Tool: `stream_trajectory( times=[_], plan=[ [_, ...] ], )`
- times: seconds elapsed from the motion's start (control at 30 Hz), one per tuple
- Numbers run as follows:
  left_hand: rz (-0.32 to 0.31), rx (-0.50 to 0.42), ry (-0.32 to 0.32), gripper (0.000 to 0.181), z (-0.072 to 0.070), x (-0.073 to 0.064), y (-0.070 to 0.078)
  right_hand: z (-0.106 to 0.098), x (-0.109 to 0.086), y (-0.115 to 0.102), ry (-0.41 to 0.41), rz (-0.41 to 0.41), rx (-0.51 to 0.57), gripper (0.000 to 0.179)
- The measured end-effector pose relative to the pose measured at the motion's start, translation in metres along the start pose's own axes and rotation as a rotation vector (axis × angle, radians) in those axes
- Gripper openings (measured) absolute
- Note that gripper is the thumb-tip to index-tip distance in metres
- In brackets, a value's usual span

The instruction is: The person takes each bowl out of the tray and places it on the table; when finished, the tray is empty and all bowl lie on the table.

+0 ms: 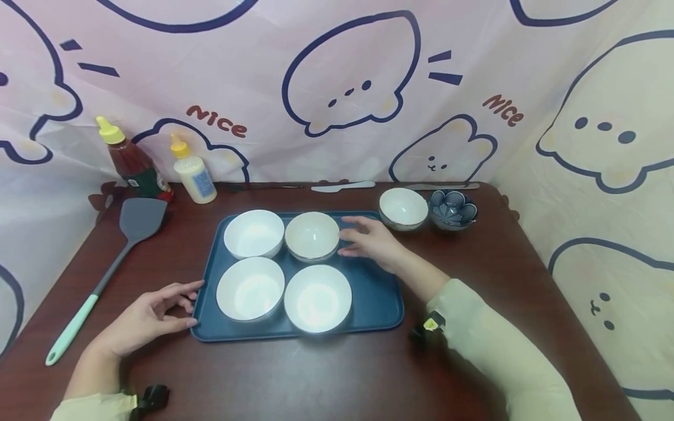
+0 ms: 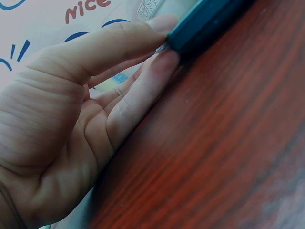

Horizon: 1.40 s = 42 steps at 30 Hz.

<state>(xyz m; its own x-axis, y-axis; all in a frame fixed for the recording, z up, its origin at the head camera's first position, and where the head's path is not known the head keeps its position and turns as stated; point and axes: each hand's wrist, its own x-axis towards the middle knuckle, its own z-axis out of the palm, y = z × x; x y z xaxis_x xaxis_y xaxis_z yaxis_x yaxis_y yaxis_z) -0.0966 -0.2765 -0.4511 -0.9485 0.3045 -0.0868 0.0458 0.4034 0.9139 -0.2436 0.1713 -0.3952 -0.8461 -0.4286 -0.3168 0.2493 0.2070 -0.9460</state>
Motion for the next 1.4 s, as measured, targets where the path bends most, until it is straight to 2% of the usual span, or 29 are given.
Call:
stream_trajectory(
  times=[0.27,0.7,1.13,1.4],
  plan=[
    [0.008,-0.003,0.000,0.066,0.002,0.001,-0.001,0.007,0.017,0.007,-0.047,0.044,0.008,0.062],
    [0.022,-0.001,-0.001,0.066,0.001,0.001,-0.003,0.008,0.019,0.008,-0.120,0.061,0.070,0.065],
    [0.032,-0.010,0.001,0.067,0.002,0.000,-0.002,0.010,0.015,0.006,-0.043,0.061,0.109,0.064],
    [0.051,-0.026,-0.004,0.066,0.001,0.000,-0.003,-0.001,-0.009,-0.002,0.005,0.034,0.126,0.064]
  ],
)
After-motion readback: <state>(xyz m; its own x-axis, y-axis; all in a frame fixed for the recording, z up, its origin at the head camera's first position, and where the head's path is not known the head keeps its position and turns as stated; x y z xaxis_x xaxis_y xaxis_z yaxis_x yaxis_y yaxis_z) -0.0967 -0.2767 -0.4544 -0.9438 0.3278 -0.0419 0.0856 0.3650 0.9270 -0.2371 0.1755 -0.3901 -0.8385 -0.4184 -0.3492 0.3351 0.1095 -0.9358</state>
